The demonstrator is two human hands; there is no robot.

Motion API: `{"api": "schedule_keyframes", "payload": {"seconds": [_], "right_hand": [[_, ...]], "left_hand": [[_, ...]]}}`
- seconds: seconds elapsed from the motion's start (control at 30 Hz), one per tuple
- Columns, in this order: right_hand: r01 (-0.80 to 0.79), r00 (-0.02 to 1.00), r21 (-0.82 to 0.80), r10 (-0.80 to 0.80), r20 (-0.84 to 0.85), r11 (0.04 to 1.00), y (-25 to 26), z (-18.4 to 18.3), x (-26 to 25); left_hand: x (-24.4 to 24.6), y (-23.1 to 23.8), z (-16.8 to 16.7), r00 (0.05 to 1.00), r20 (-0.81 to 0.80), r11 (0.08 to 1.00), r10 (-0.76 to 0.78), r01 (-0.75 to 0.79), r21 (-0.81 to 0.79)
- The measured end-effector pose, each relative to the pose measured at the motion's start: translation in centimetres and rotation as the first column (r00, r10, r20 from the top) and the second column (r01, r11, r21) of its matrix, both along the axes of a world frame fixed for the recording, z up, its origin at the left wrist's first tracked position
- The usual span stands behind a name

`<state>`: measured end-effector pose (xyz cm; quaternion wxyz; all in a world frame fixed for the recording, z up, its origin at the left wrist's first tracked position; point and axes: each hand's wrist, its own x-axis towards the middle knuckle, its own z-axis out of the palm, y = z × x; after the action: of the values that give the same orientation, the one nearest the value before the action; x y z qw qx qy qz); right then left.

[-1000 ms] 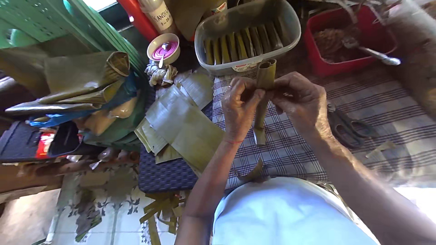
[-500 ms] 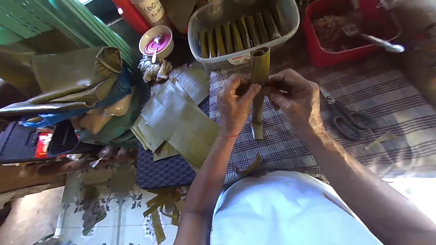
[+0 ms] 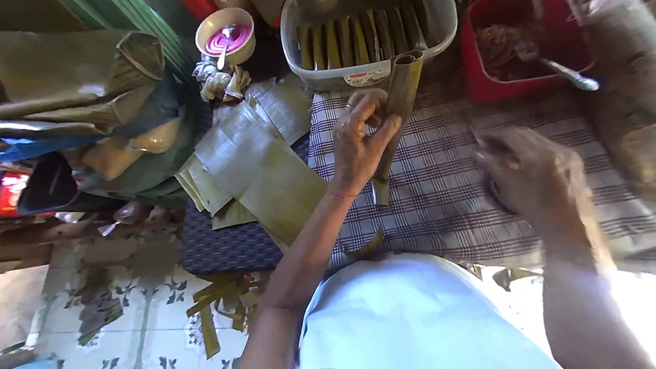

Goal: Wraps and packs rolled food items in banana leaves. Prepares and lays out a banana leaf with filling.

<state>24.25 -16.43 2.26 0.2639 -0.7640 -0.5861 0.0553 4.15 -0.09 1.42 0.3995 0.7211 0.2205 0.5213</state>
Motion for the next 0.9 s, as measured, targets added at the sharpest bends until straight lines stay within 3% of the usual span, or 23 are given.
{"api": "schedule_keyframes", "payload": {"seconds": [0.1, 0.17, 0.27, 0.43, 0.53, 0.6, 0.67, 0.77, 0.9], "right_hand": [[0.231, 0.971, -0.312, -0.195, 0.141, 0.922, -5.3, -1.7, 3.8], [0.319, 0.946, -0.41, -0.265, 0.184, 0.855, -6.7, -3.1, 4.5], [0.292, 0.947, -0.352, -0.218, 0.235, 0.889, -6.4, -4.8, 4.5], [0.152, 0.955, -0.287, -0.067, 0.288, 0.946, -4.9, -5.8, 5.5], [0.059, 0.998, -0.374, -0.066, -0.005, 0.925, -4.6, -3.4, 5.9], [-0.026, 0.957, -0.475, -0.115, -0.267, 0.88, -4.6, -2.4, 7.1], [-0.047, 0.925, -0.501, -0.152, -0.349, 0.864, -4.7, -2.7, 8.4], [-0.094, 0.877, -0.438, -0.134, -0.461, 0.894, -5.3, -1.9, 10.6], [-0.354, 0.747, -0.214, 0.137, -0.651, 0.91, -5.2, 2.0, 11.6]], "left_hand": [[-0.3, -0.5, 0.3, 0.996, -0.024, 0.987, -0.083, 0.079, -0.138], [-0.1, -0.9, 0.3, 0.992, 0.003, 0.974, -0.125, 0.123, -0.192], [0.2, -0.9, 0.2, 0.983, 0.087, 0.957, -0.16, 0.176, -0.231], [0.4, -0.8, -0.4, 0.993, 0.098, 0.978, -0.072, 0.09, -0.186], [0.3, -1.1, -0.1, 0.994, 0.11, 0.978, -0.016, 0.039, -0.204], [0.3, -1.4, 0.2, 0.992, 0.128, 0.967, 0.0, 0.033, -0.254], [0.3, -1.5, 0.5, 0.99, 0.143, 0.966, -0.015, 0.051, -0.254], [0.2, -1.7, 0.3, 0.987, 0.158, 0.966, -0.029, 0.069, -0.25], [0.1, -2.1, 0.3, 0.985, 0.164, 0.962, -0.054, 0.095, -0.257]]}}
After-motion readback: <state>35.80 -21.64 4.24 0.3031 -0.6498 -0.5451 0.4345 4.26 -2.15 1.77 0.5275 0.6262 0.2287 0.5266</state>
